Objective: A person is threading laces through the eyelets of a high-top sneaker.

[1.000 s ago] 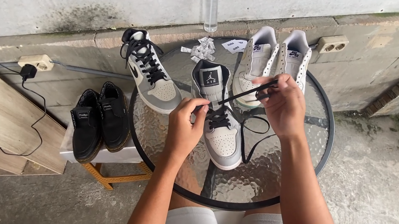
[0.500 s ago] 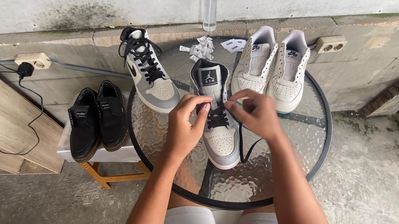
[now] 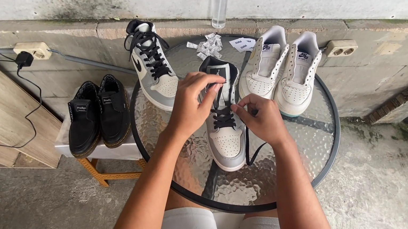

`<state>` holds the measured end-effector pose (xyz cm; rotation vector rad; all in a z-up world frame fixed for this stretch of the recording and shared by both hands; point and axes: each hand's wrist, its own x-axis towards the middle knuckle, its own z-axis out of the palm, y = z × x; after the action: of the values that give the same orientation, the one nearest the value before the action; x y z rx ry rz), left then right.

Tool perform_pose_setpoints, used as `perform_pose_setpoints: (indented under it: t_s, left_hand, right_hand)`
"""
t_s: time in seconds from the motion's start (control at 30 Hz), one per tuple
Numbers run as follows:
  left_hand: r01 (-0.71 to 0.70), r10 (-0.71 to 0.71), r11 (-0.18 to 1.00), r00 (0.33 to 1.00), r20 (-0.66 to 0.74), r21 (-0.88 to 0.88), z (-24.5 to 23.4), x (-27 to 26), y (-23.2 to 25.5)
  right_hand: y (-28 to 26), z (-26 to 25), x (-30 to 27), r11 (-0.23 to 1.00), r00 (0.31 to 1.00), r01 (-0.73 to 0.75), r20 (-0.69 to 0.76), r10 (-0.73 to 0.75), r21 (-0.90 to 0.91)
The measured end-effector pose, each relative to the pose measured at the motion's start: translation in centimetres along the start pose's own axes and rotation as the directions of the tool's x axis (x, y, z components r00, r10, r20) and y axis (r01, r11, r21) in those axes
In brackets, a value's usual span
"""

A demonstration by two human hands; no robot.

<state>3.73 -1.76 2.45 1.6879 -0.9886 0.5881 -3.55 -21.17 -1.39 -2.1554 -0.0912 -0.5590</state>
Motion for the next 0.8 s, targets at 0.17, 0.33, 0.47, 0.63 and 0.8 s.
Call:
perform_pose_setpoints:
  t_s: [0.17, 0.33, 0.47, 0.63, 0.8]
  left_hand:
    - [-0.014, 0.013, 0.998, 1.000, 0.016, 0.054, -0.3, 0.6, -0.5]
    - [-0.023, 0.022, 1.000, 0.999, 0.033, 0.016, 0.1, 0.0, -2.0]
    - [-0.060, 0.061, 0.998, 0.998, 0.031, -0.025, 0.0, -0.2, -1.6]
    - [-0.082, 0.082, 0.996, 0.996, 0.032, -0.025, 0.2, -0.4, -1.9]
    - [-0.075, 0.075, 0.997, 0.996, 0.054, 0.002, 0.3, -0.5, -1.8]
  right_hand:
    - [0.5, -0.6, 0.0, 0.992, 1.000, -0.015, -0.006, 0.016, 0.124]
    - [-0.2, -1.7, -0.1, 0.930, 0.997, -0.039, -0.054, 0.063, 0.365]
    - [0.9, -2.0, 0.1, 0.801, 0.983, 0.068, -0.176, 0.047, 0.595]
    - [2.0, -2.3, 0.0, 0.621, 0.965, 0.142, -0.247, 0.086, 0.771]
    - [2.1, -3.0, 0.3, 0.459, 0.967, 0.187, -0.244, 0.069, 0.869]
